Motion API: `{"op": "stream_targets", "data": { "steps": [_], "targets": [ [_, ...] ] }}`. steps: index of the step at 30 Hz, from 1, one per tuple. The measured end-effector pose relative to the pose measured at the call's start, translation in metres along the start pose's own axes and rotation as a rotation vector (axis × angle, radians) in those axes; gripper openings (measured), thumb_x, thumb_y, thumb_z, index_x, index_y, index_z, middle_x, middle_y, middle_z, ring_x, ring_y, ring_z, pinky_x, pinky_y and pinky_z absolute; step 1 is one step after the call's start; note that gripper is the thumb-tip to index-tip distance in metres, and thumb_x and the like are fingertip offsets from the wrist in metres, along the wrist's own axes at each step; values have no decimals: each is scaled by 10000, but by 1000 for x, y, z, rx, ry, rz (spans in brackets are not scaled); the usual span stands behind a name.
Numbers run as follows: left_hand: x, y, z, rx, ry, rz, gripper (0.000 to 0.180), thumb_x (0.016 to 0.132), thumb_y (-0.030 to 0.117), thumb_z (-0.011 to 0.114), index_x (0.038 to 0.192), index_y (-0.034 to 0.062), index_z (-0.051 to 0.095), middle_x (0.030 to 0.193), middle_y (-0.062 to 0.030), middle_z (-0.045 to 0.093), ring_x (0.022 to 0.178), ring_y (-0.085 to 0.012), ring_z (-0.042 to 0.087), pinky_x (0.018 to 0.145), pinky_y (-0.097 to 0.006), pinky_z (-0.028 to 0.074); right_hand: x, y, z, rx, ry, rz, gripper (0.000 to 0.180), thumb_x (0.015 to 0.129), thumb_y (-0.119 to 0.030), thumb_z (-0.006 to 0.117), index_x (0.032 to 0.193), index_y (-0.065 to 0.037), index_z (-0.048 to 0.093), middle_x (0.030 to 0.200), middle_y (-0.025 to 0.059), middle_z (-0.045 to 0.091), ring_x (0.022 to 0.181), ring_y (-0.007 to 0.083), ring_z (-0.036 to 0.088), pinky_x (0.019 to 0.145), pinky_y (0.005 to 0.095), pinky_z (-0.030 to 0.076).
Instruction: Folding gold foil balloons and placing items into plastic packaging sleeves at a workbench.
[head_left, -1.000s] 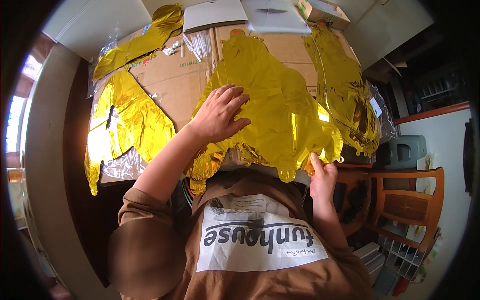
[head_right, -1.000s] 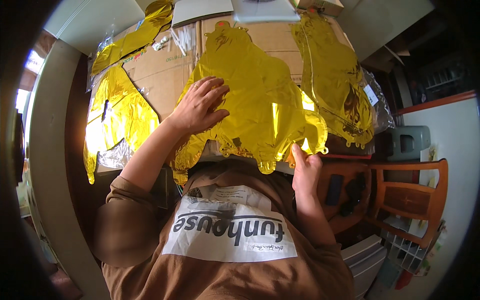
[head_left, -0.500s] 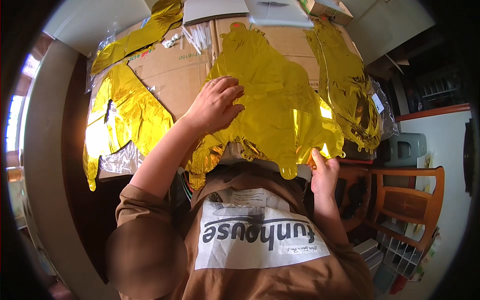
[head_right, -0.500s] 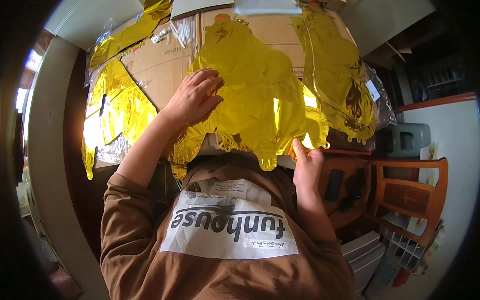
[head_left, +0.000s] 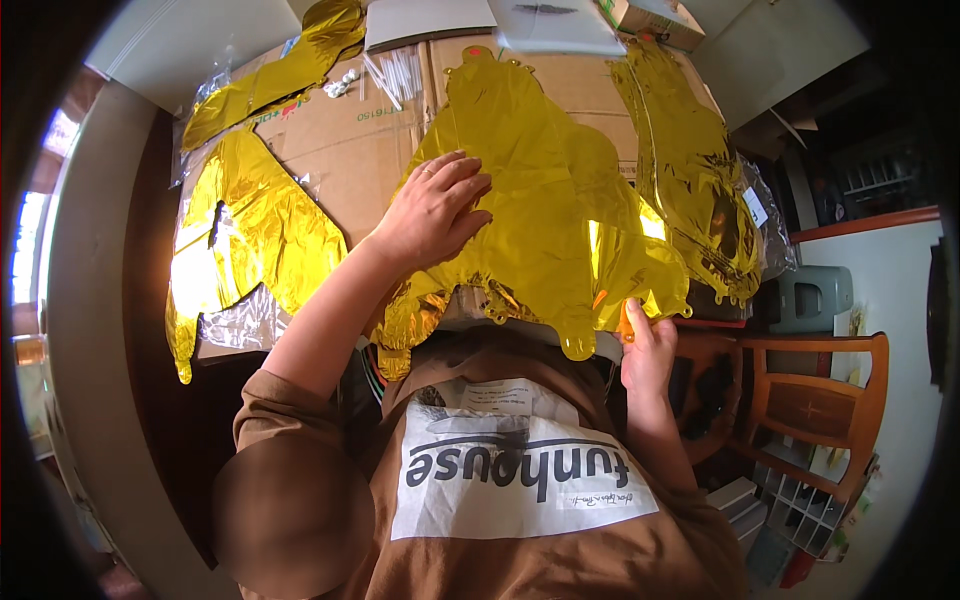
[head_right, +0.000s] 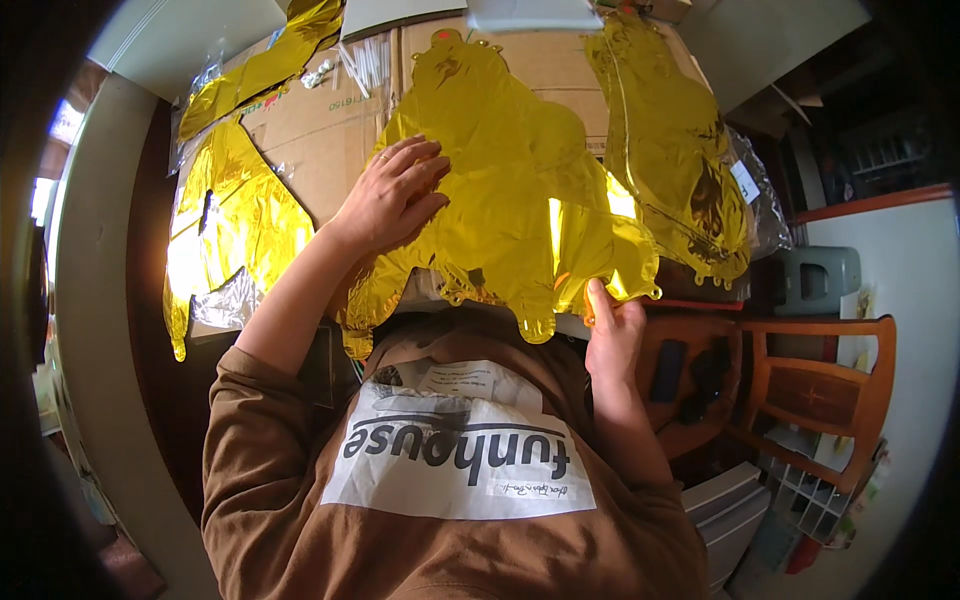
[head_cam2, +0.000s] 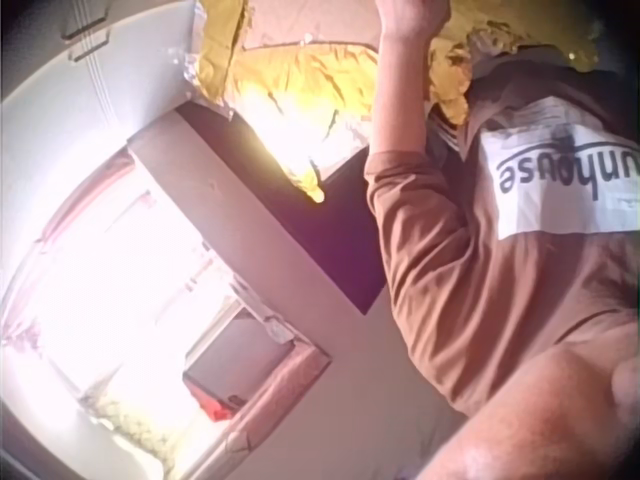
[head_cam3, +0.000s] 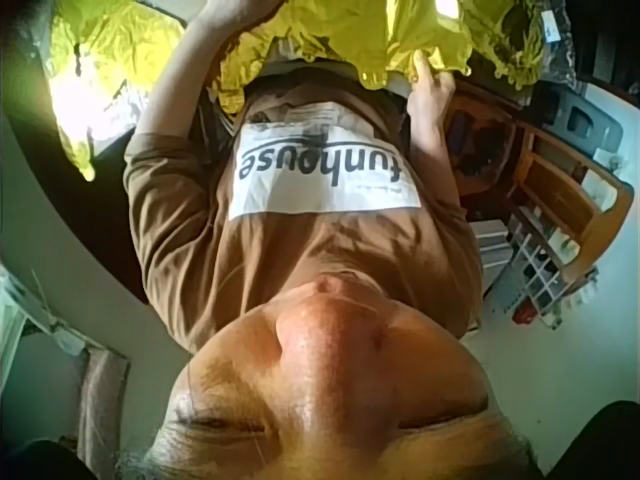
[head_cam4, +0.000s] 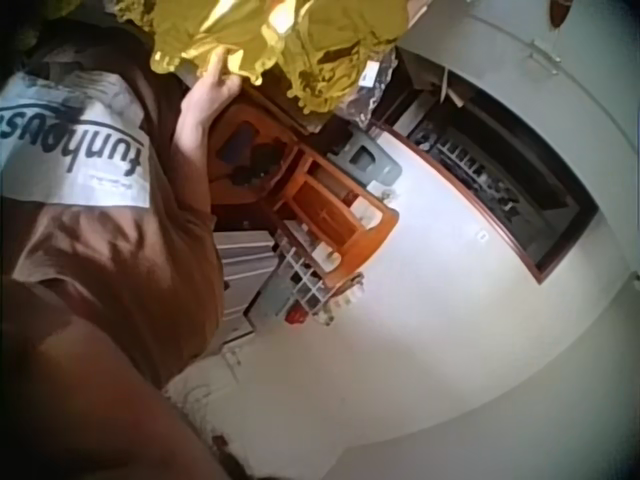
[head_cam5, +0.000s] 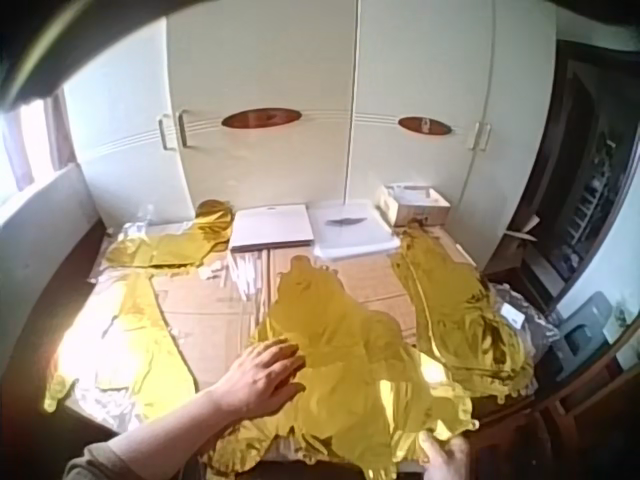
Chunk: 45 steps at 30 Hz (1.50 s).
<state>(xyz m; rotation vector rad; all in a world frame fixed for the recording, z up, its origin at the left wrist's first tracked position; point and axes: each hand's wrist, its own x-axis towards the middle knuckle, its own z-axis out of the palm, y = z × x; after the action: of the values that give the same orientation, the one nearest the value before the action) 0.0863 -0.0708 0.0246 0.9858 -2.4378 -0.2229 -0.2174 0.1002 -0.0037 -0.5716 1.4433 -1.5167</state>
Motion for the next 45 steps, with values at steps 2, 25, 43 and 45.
{"op": "stream_targets", "data": {
  "steps": [2, 25, 43, 45],
  "targets": [
    [-2, 1, 0, 7, 3, -3, 457, 913, 276, 711, 1287, 28, 624, 1376, -193, 573, 1333, -396, 505, 1110, -487, 406, 5, 8, -13, -44, -87, 7, 215, 986, -75, 657, 1194, -20, 646, 1083, 27, 684, 898, 87, 643, 711, 252, 500],
    [-13, -1, -2, 97, 79, -137, 497, 882, 300, 731, 1290, 35, 623, 1337, -184, 598, 1287, -386, 535, 1068, -480, 430, -7, 4, 4, -6, 7, -28, 62, 971, -87, 690, 1009, -37, 689, 838, -27, 653, 674, 47, 555, 590, 226, 403],
    [-15, -3, -6, 38, 113, -155, 452, 917, 258, 703, 1299, 33, 612, 1335, -206, 594, 1259, -403, 551, 1058, -484, 440, -9, 1, 17, -31, 7, -21, 31, 984, -60, 659, 997, -48, 634, 790, -27, 600, 643, 52, 502, 571, 232, 363],
    [-13, -3, -9, 35, 124, -145, 428, 923, 242, 703, 1291, 39, 619, 1324, -198, 599, 1243, -398, 562, 1046, -481, 451, -10, -1, 19, -41, 20, -19, 37, 989, -52, 650, 980, -53, 614, 773, -27, 584, 629, 52, 483, 564, 238, 357]
  ]
}}
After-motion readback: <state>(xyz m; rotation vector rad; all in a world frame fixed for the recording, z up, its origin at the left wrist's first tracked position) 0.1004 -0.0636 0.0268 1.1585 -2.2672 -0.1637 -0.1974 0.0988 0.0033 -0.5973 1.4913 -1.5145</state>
